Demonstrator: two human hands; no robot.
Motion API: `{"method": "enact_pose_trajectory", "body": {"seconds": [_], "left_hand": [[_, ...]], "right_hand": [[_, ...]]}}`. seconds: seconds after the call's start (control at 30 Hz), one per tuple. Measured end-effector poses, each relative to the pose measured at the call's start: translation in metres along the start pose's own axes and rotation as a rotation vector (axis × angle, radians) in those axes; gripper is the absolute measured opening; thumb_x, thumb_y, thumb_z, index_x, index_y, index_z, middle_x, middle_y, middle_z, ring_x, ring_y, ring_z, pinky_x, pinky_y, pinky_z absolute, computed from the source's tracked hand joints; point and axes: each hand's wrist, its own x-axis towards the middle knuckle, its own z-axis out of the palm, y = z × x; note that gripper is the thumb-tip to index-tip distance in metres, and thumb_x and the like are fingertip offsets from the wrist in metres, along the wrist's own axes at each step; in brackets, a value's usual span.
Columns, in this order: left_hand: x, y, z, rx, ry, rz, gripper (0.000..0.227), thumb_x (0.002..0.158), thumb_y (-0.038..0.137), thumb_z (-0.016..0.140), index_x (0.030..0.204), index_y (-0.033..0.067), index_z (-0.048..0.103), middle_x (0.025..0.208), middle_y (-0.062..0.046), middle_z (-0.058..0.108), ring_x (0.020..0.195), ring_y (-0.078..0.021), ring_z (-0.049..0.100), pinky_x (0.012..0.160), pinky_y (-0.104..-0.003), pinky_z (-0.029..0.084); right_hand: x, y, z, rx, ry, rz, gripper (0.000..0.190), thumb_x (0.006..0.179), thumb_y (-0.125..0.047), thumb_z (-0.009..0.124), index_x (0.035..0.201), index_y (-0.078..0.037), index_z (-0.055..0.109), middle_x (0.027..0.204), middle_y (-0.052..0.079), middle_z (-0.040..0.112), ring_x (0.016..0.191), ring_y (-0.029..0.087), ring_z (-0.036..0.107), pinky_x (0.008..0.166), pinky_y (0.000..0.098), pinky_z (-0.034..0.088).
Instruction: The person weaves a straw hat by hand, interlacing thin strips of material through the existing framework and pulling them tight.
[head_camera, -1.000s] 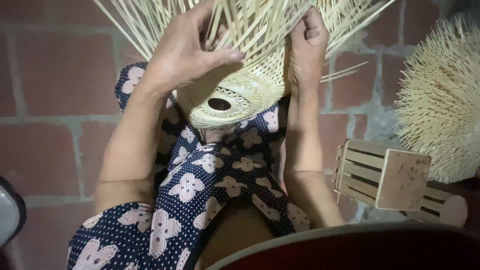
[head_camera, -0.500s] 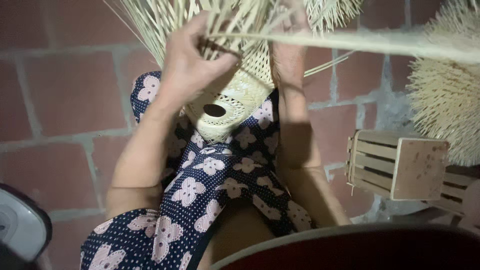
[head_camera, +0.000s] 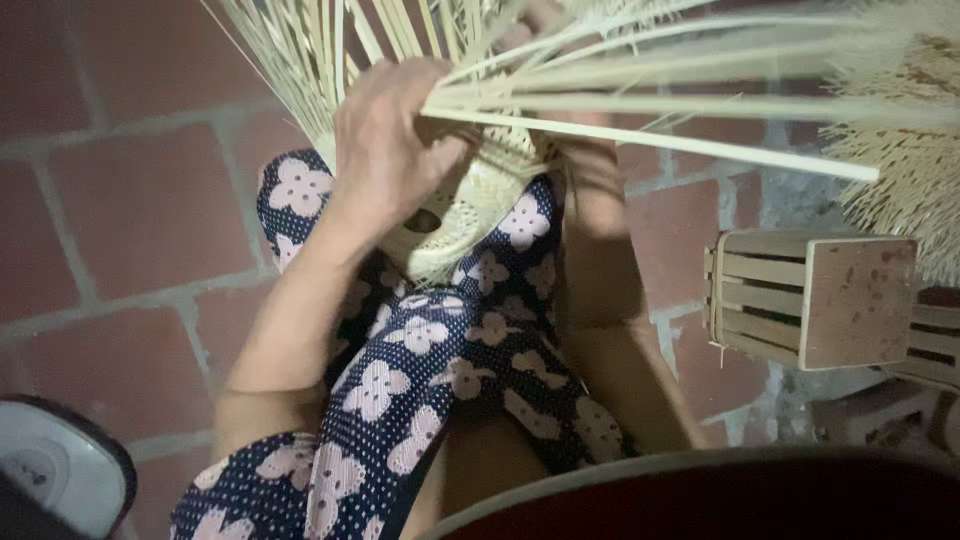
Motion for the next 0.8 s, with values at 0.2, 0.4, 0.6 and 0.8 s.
{"method": "enact_pose_trajectory", "body": {"seconds": [0.2, 0.4, 0.6, 0.8], "left_hand": [[-0.006, -0.006, -0.020, -0.250, -0.076, -0.122, 0.028, 0.080, 0.006, 0.080, 0.108, 0.0081, 0.074, 0.085, -0.001, 0.065, 0.077, -0.0122, 0.055, 0.071, -0.026, 0.045], [-0.006, -0.019, -0.039, -0.546, -0.166, -0.175, 0.014, 0.092, 0.008, 0.076, 0.105, 0.0090, 0.072, 0.086, 0.000, 0.072, 0.073, -0.0064, 0.067, 0.064, -0.023, 0.057], [-0.005, -0.008, -0.035, -0.337, -0.060, -0.185, 0.014, 0.097, 0.018, 0.081, 0.091, 0.0104, 0.071, 0.073, 0.002, 0.068, 0.062, -0.0038, 0.062, 0.052, -0.027, 0.048], [-0.008, 0.000, -0.031, -0.342, -0.024, -0.065, 0.012, 0.101, 0.019, 0.079, 0.096, 0.0108, 0.072, 0.083, 0.003, 0.071, 0.073, -0.0035, 0.067, 0.059, -0.024, 0.053]], "right_hand": [[0.012, -0.057, 0.003, -0.031, 0.072, 0.103, 0.024, 0.098, -0.020, 0.065, 0.112, -0.001, 0.068, 0.105, 0.015, 0.072, 0.092, 0.018, 0.074, 0.082, 0.0299, 0.067], [0.018, -0.084, -0.004, -0.293, -0.051, 0.095, 0.023, 0.095, -0.014, 0.077, 0.109, 0.002, 0.069, 0.090, 0.013, 0.061, 0.074, 0.018, 0.059, 0.060, 0.0288, 0.052], [0.008, -0.098, -0.012, 0.026, -0.037, 0.159, 0.020, 0.097, -0.018, 0.078, 0.106, -0.003, 0.069, 0.097, 0.008, 0.068, 0.083, 0.014, 0.067, 0.076, 0.0268, 0.061], [0.008, -0.096, 0.004, -0.516, -0.107, -0.286, 0.032, 0.092, -0.028, 0.080, 0.109, -0.003, 0.069, 0.101, 0.009, 0.068, 0.089, 0.016, 0.067, 0.078, 0.0268, 0.061]]}}
